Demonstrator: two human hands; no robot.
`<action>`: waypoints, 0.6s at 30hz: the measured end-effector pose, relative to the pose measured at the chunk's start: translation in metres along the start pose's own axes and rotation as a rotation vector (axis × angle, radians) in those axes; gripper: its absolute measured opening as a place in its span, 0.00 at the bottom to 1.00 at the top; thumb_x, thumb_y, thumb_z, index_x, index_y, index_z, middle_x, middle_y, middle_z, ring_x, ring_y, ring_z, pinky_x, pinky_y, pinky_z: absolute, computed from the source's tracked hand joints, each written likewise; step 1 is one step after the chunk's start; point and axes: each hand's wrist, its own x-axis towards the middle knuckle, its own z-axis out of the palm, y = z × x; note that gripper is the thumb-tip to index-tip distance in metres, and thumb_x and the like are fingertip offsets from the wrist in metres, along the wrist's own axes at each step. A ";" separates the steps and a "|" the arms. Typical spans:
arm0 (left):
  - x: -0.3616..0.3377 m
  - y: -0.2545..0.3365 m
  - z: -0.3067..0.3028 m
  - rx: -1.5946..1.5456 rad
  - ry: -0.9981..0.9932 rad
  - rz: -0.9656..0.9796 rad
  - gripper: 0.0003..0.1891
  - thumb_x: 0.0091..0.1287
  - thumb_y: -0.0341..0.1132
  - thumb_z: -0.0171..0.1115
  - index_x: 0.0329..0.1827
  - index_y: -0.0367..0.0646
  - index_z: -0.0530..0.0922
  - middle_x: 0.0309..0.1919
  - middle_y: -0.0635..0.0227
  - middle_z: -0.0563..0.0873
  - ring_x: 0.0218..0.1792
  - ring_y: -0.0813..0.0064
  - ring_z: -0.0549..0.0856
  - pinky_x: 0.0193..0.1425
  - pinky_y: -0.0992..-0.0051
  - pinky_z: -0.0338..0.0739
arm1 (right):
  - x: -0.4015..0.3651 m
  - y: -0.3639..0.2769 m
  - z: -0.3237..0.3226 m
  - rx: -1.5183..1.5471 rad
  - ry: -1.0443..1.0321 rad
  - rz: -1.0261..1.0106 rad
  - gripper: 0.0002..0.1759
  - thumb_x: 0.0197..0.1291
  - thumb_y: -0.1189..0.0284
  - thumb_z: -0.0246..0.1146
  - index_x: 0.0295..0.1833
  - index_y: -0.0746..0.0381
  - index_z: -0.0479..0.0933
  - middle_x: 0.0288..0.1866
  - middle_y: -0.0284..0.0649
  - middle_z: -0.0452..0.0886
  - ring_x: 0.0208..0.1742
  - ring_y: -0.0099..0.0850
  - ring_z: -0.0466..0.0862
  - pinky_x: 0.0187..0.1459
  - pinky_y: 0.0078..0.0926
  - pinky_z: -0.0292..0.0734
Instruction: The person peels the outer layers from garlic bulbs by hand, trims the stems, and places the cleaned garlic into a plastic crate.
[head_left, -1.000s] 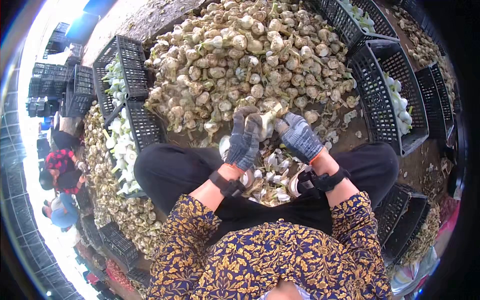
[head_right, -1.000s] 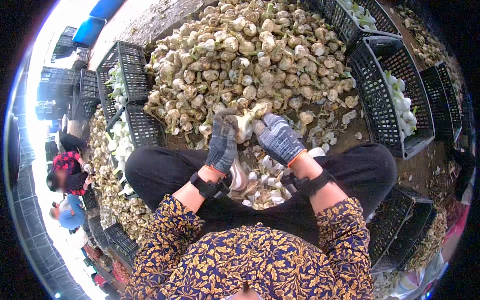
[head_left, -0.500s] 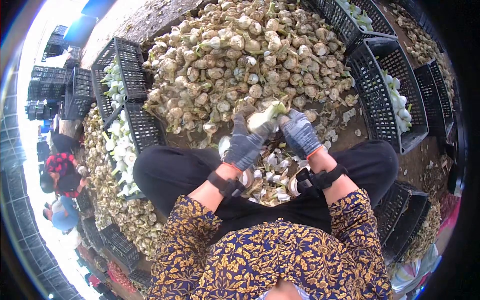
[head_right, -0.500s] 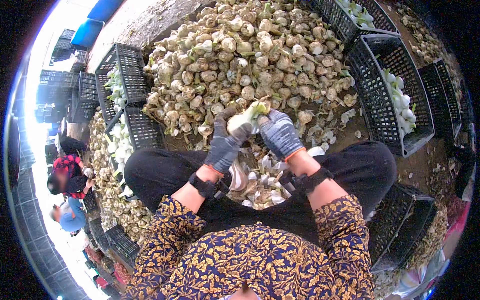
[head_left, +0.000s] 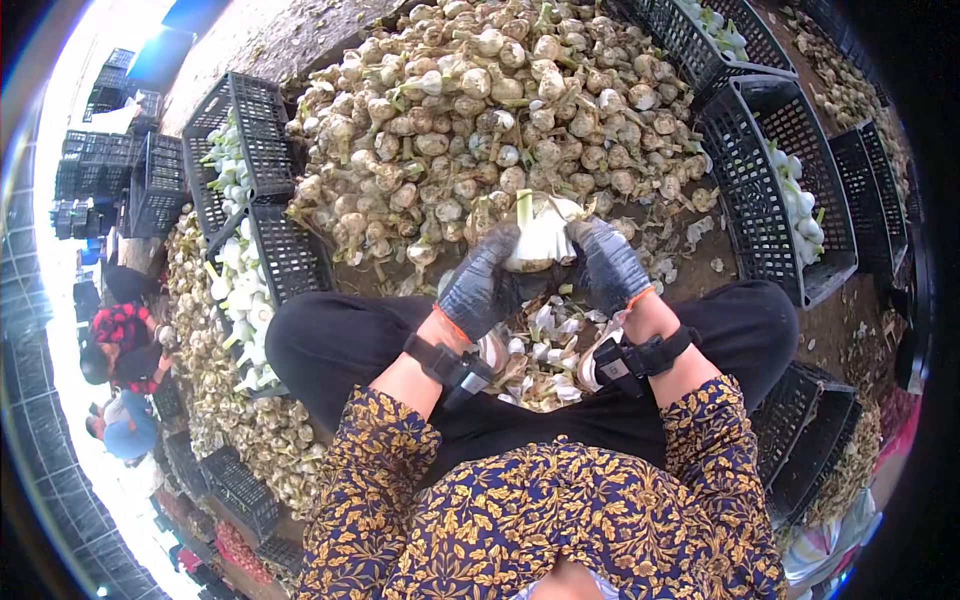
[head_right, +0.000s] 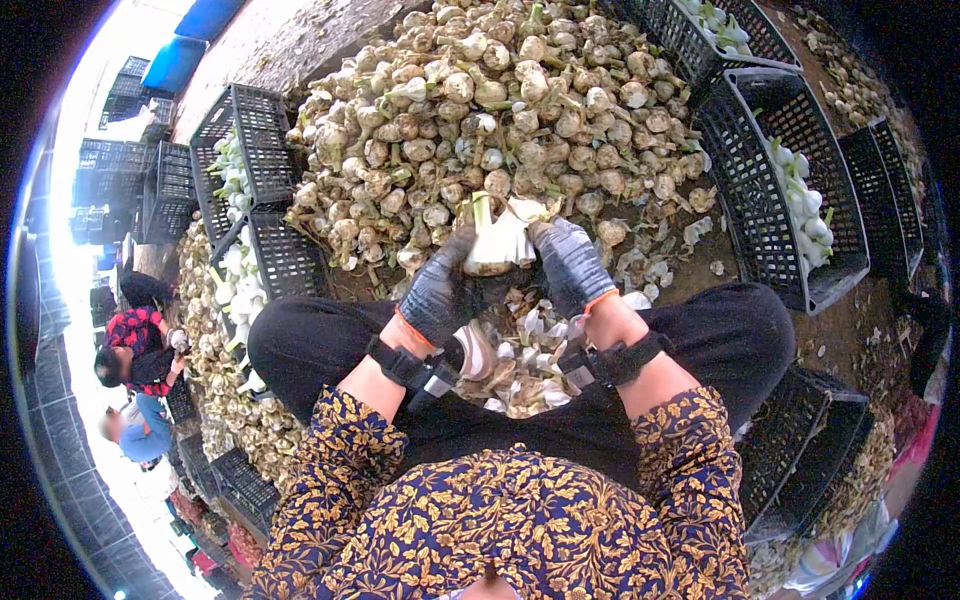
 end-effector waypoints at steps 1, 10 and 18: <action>0.000 0.000 0.003 0.140 0.066 0.031 0.24 0.65 0.41 0.53 0.61 0.42 0.63 0.51 0.61 0.75 0.48 0.68 0.78 0.54 0.69 0.74 | 0.000 0.000 0.000 -0.170 -0.006 -0.005 0.09 0.53 0.74 0.51 0.38 0.64 0.74 0.34 0.53 0.77 0.37 0.50 0.77 0.38 0.38 0.73; 0.008 -0.011 -0.005 0.153 0.198 0.073 0.17 0.63 0.41 0.56 0.52 0.43 0.71 0.41 0.70 0.79 0.40 0.77 0.79 0.44 0.76 0.76 | -0.002 0.013 0.030 1.281 0.142 0.603 0.11 0.59 0.70 0.52 0.40 0.67 0.73 0.34 0.42 0.77 0.35 0.32 0.78 0.39 0.28 0.73; 0.018 -0.010 -0.018 0.182 0.231 -0.015 0.18 0.65 0.52 0.49 0.50 0.52 0.72 0.38 0.73 0.80 0.29 0.77 0.79 0.26 0.79 0.75 | -0.006 -0.006 0.004 0.644 0.192 0.298 0.10 0.56 0.74 0.50 0.40 0.68 0.72 0.37 0.48 0.77 0.39 0.42 0.77 0.43 0.34 0.71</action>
